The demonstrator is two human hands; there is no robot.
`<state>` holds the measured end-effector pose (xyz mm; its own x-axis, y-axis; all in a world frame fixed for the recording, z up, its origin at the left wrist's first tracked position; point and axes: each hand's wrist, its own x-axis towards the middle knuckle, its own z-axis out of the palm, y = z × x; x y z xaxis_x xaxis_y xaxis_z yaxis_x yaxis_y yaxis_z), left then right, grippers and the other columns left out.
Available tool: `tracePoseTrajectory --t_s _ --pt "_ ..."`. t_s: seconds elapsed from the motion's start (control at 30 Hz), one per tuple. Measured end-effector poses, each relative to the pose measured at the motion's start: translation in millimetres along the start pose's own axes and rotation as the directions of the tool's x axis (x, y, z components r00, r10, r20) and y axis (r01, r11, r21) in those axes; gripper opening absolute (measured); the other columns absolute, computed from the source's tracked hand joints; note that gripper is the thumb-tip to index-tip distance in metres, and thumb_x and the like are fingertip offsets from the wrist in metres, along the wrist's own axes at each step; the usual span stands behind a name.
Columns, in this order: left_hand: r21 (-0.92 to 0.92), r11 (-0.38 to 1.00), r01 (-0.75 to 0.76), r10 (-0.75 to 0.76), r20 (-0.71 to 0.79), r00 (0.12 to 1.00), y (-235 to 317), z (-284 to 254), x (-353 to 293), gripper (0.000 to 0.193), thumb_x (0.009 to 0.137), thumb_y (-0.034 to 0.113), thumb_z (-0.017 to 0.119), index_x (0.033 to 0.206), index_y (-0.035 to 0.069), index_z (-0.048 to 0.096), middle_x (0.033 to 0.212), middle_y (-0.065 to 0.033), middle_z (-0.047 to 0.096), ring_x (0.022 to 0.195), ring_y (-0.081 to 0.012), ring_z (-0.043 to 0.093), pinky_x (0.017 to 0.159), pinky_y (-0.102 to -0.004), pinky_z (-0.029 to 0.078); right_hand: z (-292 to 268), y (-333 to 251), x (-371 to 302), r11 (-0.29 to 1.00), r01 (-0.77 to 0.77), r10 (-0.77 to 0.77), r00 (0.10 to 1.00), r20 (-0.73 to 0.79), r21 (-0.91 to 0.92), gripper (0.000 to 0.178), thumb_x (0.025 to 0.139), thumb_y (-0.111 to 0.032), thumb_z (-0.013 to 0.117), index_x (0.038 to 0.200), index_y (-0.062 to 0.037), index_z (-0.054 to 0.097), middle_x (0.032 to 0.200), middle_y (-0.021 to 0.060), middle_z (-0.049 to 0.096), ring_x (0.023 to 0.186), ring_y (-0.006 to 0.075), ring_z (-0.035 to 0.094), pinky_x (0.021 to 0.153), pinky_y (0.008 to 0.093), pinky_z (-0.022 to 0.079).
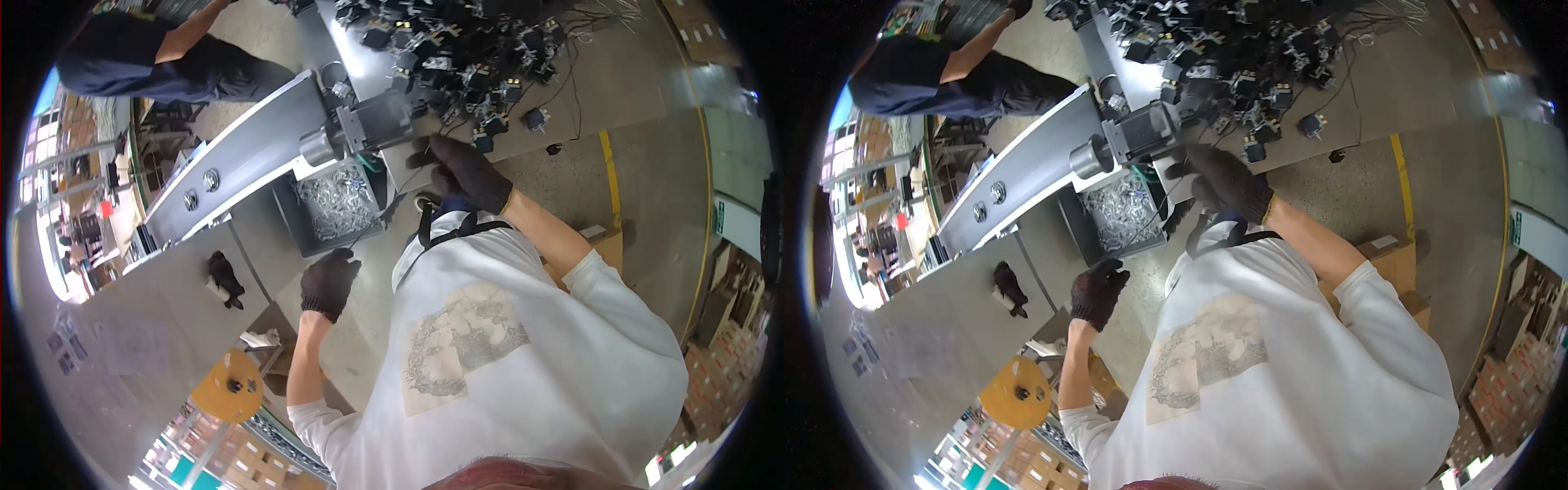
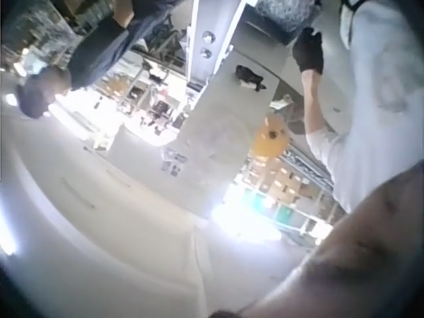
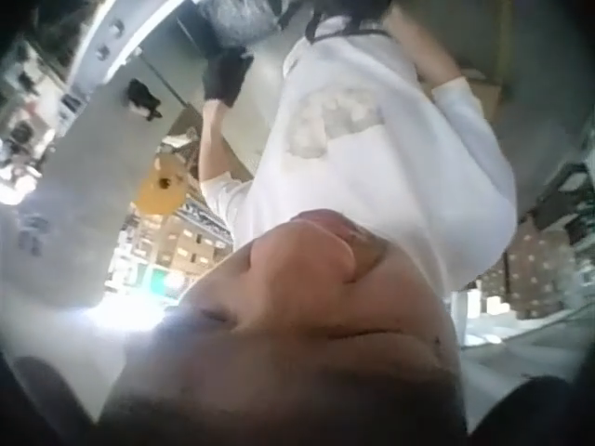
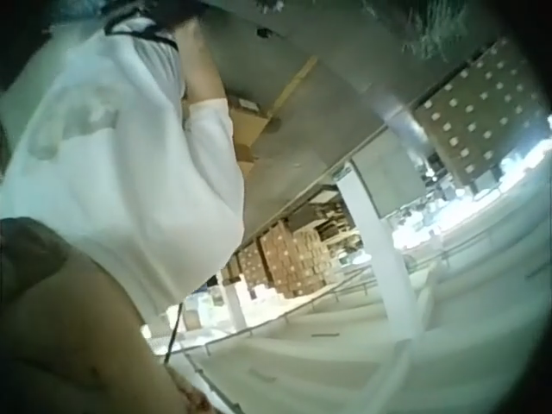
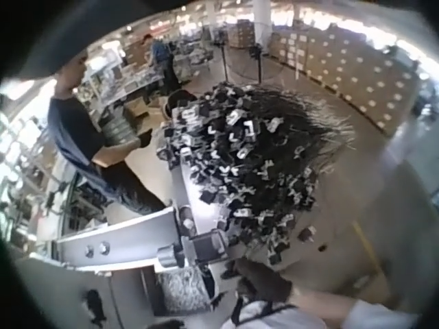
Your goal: The person operates a control panel and then wraps wires around electrical components using a rotating machine before placing them onto a conveyor belt.
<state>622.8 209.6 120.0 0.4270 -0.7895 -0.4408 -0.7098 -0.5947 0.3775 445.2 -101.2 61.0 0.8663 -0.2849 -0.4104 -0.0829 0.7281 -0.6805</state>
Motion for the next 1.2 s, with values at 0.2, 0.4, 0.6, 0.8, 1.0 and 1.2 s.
tracePoseTrajectory --t_s 0.2,0.4,0.6,0.8,1.0,1.2 --pt "-0.344 0.771 0.535 -0.510 0.169 0.843 -117 105 -70 0.048 0.092 0.024 0.068 0.139 0.016 0.061 0.093 -0.0118 0.075 0.077 -0.0209 0.069 0.071 -0.0358 0.054 11 17 9 0.985 0.089 -0.100 0.993 -0.063 -0.147 0.041 0.109 -0.046 0.042 0.110 -0.0107 0.062 0.093 0.0030 0.068 0.058 0.0048 0.049 0.051 0.0203 0.037" --pt "-0.071 0.785 0.615 -0.601 0.148 0.785 -200 247 -205 0.052 0.089 0.035 0.071 0.134 0.010 0.062 0.100 -0.0170 0.075 0.094 -0.0325 0.071 0.089 -0.0413 0.055 75 19 22 0.922 0.175 -0.136 0.982 0.134 -0.345 0.053 0.106 -0.056 0.041 0.095 -0.0098 0.065 0.075 -0.0006 0.064 0.055 0.0059 0.051 0.050 0.0216 0.039" --pt "-0.285 0.305 0.909 -0.392 0.832 0.392 -168 279 -264 0.044 0.087 0.026 0.077 0.126 0.010 0.067 0.088 -0.0030 0.071 0.070 -0.0140 0.063 0.061 -0.0315 0.053 142 56 84 0.988 -0.069 0.107 0.951 0.290 -0.138 0.059 0.106 -0.058 0.039 0.087 -0.0079 0.064 0.072 0.0011 0.065 0.060 0.0100 0.060 0.054 0.0253 0.048" --pt "-0.292 0.267 0.918 0.064 0.956 0.285 -130 245 -303 0.041 0.095 0.016 0.062 0.136 0.014 0.063 0.083 0.0031 0.067 0.062 -0.0086 0.057 0.054 -0.0260 0.047 141 122 124 0.987 -0.161 0.157 0.972 0.175 0.009 0.050 0.107 -0.050 0.046 0.092 -0.0071 0.068 0.076 0.0021 0.068 0.058 0.0107 0.060 0.052 0.0248 0.047" --pt "-0.162 0.695 0.701 0.111 0.987 0.119 -77 184 -300 0.041 0.097 0.016 0.057 0.138 0.015 0.062 0.081 0.0048 0.065 0.061 -0.0070 0.053 0.052 -0.0250 0.044 136 162 94 0.977 -0.188 0.191 0.981 0.020 -0.096 0.052 0.105 -0.051 0.049 0.088 -0.0054 0.066 0.072 0.0026 0.066 0.054 0.0116 0.057 0.048 0.0271 0.044" --pt "-0.149 0.385 0.911 0.222 0.973 0.066 -129 269 -347 0.037 0.098 0.023 0.053 0.133 0.015 0.065 0.078 0.0035 0.064 0.059 -0.0075 0.052 0.053 -0.0257 0.043 127 171 77 0.967 -0.162 0.164 0.987 -0.007 -0.196 0.052 0.104 -0.055 0.047 0.090 -0.0089 0.066 0.073 0.0004 0.066 0.056 0.0095 0.057 0.052 0.0270 0.045"
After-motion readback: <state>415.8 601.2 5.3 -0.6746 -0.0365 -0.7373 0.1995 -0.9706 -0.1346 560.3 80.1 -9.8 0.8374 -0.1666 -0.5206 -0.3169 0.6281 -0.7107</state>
